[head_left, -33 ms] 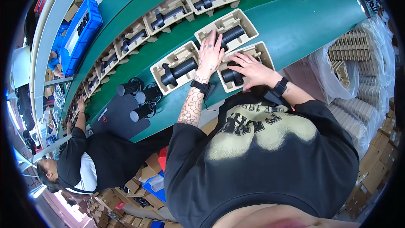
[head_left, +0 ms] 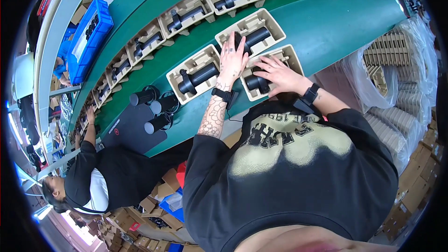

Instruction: The person places cardboard trays onto the assembly line, inserts black plastic components into them, and then stacks the filled trays.

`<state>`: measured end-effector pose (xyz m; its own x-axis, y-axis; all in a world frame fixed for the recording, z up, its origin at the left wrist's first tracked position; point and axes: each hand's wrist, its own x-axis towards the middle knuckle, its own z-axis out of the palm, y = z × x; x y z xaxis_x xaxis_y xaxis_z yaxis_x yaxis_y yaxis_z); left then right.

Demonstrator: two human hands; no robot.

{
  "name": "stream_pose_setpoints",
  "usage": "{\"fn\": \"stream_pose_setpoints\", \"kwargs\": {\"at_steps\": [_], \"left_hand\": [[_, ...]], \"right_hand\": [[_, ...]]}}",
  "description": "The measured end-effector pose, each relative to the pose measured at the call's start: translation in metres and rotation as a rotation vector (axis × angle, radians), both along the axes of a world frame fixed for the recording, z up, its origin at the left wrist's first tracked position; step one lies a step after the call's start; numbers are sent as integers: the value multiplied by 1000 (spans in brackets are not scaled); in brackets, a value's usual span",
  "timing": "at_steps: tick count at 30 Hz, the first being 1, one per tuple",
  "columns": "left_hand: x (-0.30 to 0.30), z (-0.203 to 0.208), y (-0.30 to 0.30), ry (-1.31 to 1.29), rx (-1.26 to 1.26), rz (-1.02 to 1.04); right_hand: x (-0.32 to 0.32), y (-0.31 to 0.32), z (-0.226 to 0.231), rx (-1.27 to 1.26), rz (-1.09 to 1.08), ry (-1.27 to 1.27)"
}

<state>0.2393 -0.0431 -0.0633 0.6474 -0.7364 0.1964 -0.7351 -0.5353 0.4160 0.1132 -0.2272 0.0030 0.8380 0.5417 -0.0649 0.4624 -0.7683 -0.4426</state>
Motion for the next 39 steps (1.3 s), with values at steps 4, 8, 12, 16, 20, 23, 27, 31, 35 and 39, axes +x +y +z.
{"fn": "stream_pose_setpoints", "kwargs": {"at_steps": [4, 8, 12, 16, 20, 23, 27, 31, 35, 39], "left_hand": [[-2, 3, -5, -21, -2, 70], [-3, 6, -8, -12, 79, 118], [-4, 21, -6, -62, 90, 172], [-45, 26, 12, -14, -173, 191], [-120, 41, 28, 259, -164, 491], [-141, 20, 42, 1189, -439, 551], [-139, 37, 30, 1055, -314, 528], [-147, 26, 27, 1075, -468, 494], [-160, 24, 14, 1142, -633, 580], [-170, 7, 1, 1061, -685, 679]], "right_hand": [[-6, -3, -25, 68, -28, -26], [7, -12, -26, 80, 2, 14], [5, -16, -18, 20, -11, 11], [-3, -16, -21, 29, -27, -78], [-6, -13, -23, 8, -52, -65], [-1, -10, -25, 30, -23, -109], [10, -6, -40, 46, -136, -207], [16, 2, -41, 137, -443, -249], [28, -1, -33, 95, -620, -148], [13, -28, -42, 145, -618, -154]]}}
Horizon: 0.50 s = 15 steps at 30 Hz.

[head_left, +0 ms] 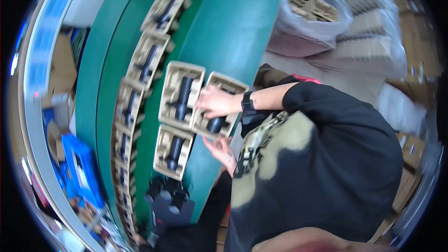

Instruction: The person places cardboard trays onto the assembly line, inserts black plastic components into them, and then stacks the filled trays.

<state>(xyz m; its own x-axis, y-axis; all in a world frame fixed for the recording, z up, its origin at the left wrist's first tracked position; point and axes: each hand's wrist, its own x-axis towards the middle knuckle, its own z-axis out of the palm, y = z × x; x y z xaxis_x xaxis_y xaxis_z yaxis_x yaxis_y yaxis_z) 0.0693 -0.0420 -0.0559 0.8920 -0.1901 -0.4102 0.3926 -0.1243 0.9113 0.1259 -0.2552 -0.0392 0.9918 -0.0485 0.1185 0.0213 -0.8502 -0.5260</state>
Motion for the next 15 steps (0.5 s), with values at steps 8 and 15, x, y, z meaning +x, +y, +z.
{"fn": "stream_pose_setpoints", "kwargs": {"at_steps": [8, 15], "left_hand": [[-7, 66, -80, -85, 1217, -286], [-23, 112, -330, -463, 654, -255]], "right_hand": [[-151, -351, 15, 102, -499, -262], [-467, -684, -181, 345, -1997, -110]]}}
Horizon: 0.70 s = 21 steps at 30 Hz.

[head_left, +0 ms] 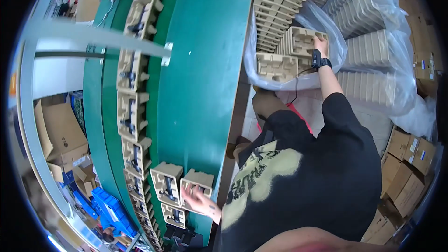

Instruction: The person places cardboard trays onto the assembly line, inserts black plastic components into them, and then stacks the filled trays.

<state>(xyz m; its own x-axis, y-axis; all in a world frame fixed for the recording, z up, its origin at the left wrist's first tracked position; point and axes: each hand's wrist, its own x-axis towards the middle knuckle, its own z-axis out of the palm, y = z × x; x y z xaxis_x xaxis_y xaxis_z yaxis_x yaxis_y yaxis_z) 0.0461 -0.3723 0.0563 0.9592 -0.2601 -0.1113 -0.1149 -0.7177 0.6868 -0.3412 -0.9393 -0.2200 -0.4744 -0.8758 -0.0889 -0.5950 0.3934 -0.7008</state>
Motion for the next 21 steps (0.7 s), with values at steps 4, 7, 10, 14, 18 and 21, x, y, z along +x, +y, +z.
{"fn": "stream_pose_setpoints", "kwargs": {"at_steps": [4, 7, 10, 14, 18, 21], "left_hand": [[-28, 6, -148, 266, 125, -339], [-38, -6, -209, 386, 173, -670], [-38, -12, -269, 326, 317, -1009], [-49, -2, -328, 222, 273, -1135], [-59, 6, -336, 222, 243, -1171], [-64, 8, -318, 245, 200, -1089]], "right_hand": [[-45, -4, -44, 275, -133, 417], [-68, 7, -56, 354, 64, 156], [-78, 23, -49, 241, 148, 110], [-66, 29, -33, 260, 268, -59], [-84, 62, -51, 209, 249, -268], [-75, 58, -43, 221, 201, -303]]}}
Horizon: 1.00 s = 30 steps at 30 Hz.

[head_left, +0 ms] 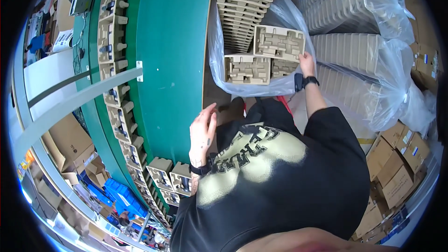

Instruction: The person places cardboard trays onto the assembly line, inserts black plastic components into them, and then stacks the filled trays.

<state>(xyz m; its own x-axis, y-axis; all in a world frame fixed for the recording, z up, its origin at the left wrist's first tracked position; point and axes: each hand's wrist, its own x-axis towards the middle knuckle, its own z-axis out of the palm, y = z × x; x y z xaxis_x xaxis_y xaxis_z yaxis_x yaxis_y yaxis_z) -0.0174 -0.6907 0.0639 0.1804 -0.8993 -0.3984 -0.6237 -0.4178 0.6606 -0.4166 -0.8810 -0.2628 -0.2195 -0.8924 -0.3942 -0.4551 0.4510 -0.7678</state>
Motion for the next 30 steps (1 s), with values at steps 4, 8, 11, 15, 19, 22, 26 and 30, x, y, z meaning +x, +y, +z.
{"fn": "stream_pose_setpoints", "kwargs": {"at_steps": [4, 8, 11, 15, 19, 22, 26, 30], "left_hand": [[1, -5, 11, -48, 11, -51], [1, -2, 32, -51, -39, -8], [7, -1, 52, -79, -105, 156], [15, -20, 86, -66, -91, 292], [16, -7, 90, -151, -100, 174], [13, -7, 97, -70, -141, 318], [17, 2, 98, -126, -137, 278], [19, 1, 97, -109, -168, 310]], "right_hand": [[-2, -36, 21, 92, 10, 278], [8, -52, 51, -20, 274, 538], [25, -8, 90, -168, 319, 491], [-10, 12, 65, -78, 144, 431], [28, -17, 112, -203, 325, 519], [12, -6, 93, -205, 257, 482], [31, -1, 143, -280, 322, 424], [19, 0, 131, -284, 254, 392]]}}
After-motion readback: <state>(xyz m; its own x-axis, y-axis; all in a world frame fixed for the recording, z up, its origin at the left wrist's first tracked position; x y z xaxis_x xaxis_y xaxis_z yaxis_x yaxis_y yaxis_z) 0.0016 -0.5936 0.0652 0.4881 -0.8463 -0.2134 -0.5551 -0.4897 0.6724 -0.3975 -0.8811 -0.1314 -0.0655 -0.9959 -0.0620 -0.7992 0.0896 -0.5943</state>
